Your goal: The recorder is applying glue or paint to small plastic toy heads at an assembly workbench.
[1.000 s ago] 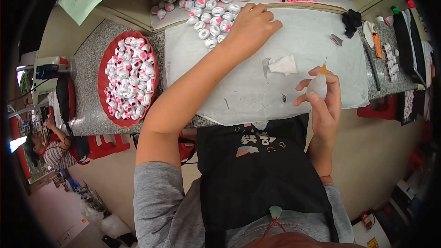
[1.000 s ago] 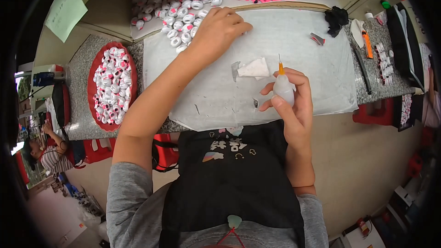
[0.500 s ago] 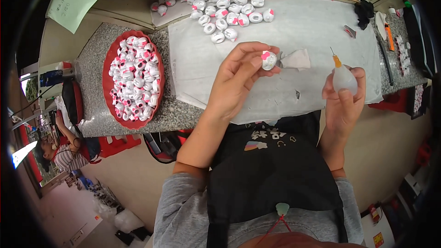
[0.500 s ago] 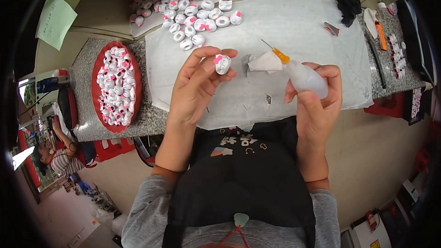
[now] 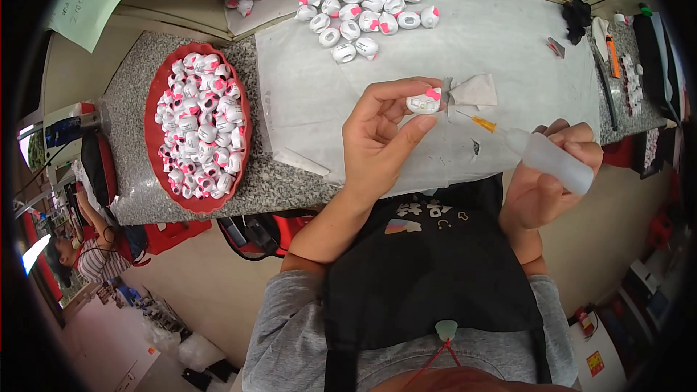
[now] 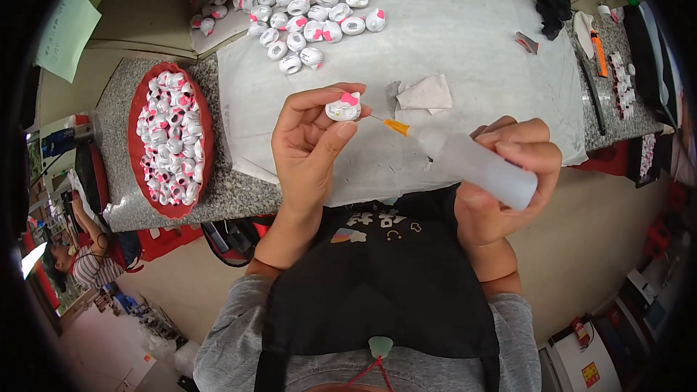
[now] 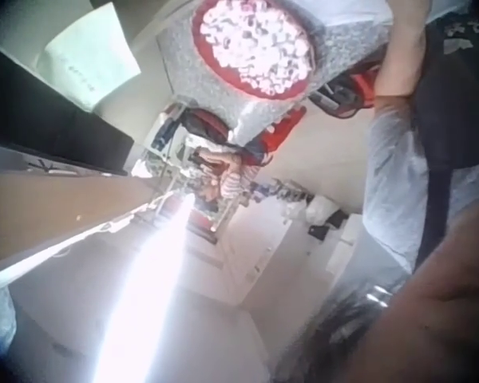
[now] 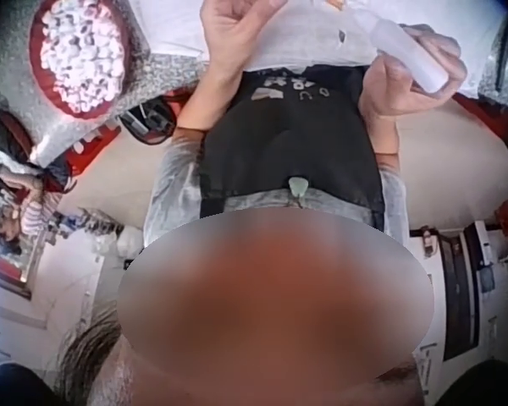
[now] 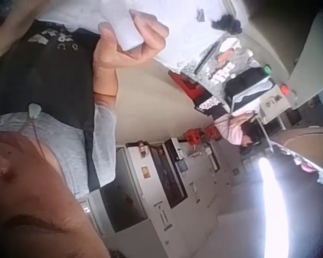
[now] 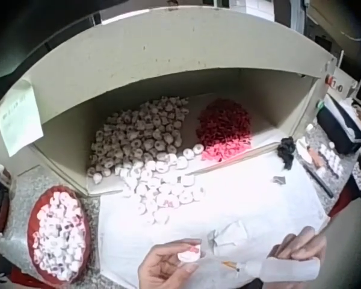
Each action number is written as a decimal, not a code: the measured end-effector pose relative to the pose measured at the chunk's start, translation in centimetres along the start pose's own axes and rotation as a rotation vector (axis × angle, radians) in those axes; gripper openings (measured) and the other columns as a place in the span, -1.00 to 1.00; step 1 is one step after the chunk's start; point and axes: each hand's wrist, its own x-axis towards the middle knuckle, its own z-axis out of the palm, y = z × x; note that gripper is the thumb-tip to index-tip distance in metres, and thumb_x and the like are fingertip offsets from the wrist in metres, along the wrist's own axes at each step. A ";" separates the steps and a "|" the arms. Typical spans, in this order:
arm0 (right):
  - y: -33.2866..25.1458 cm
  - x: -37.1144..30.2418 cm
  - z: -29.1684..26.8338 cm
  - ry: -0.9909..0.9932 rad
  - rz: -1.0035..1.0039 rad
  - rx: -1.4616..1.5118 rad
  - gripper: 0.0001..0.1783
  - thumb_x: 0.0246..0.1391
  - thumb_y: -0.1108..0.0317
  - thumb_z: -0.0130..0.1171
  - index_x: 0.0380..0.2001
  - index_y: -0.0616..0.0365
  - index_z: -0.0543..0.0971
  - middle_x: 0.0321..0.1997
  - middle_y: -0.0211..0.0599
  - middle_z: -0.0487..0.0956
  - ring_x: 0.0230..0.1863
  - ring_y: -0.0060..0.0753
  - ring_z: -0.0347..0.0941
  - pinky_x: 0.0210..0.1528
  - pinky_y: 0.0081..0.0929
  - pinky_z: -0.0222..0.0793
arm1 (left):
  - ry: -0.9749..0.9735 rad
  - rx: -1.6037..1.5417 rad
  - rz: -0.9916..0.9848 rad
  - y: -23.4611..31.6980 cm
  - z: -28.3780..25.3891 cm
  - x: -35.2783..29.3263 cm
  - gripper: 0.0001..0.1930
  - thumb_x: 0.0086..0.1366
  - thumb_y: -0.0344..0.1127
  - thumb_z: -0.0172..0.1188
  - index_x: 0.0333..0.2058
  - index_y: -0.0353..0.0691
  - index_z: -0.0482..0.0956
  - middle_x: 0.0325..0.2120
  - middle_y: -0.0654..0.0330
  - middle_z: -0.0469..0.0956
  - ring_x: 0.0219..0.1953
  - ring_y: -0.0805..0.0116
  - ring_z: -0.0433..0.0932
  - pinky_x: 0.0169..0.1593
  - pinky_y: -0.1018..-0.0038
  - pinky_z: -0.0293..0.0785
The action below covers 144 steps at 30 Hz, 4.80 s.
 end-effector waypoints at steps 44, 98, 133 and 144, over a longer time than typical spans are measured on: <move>-0.5 -0.8 0.3 -0.285 -0.144 -0.110 -0.59 -0.37 0.30 0.28 -0.45 0.09 0.28 -0.46 -0.37 0.27 -0.56 -0.59 0.19 -0.58 -0.69 0.20 | -0.011 0.095 -0.039 -0.3 0.1 -0.3 -0.63 -0.06 -0.62 0.04 -0.21 -0.38 0.22 -0.27 -0.04 0.36 -0.26 0.32 0.41 -0.18 0.54 0.35; 11.1 12.0 2.1 -0.644 -0.393 -0.670 -0.84 -0.25 0.53 0.07 -0.46 0.19 0.46 -0.52 -0.35 0.41 -0.51 -0.39 0.35 -0.48 -0.59 0.24 | 0.160 0.077 0.082 0.0 -0.3 0.0 -0.67 -0.03 -0.59 0.03 -0.23 -0.31 0.22 -0.23 0.01 0.34 -0.27 0.33 0.40 -0.15 0.49 0.29; 2.6 0.1 1.3 -0.303 0.653 0.199 -0.81 -0.33 0.55 0.17 -0.57 0.22 0.38 -0.57 -0.45 0.32 -0.60 -0.69 0.21 -0.64 -0.79 0.09 | -0.099 0.100 0.033 -0.2 0.6 -0.4 -0.74 -0.01 -0.62 0.01 -0.27 -0.40 0.32 -0.23 -0.01 0.34 -0.15 0.32 0.33 -0.07 0.48 0.23; 2.0 0.8 0.5 -0.423 0.715 0.171 -0.71 -0.39 0.59 0.15 -0.43 0.28 0.42 -0.46 -0.29 0.44 -0.63 -0.70 0.23 -0.67 -0.80 0.11 | -0.152 0.115 -0.036 0.0 0.9 -0.1 -0.77 -0.01 -0.62 0.01 -0.30 -0.42 0.36 -0.26 0.01 0.37 -0.15 0.31 0.33 -0.07 0.48 0.22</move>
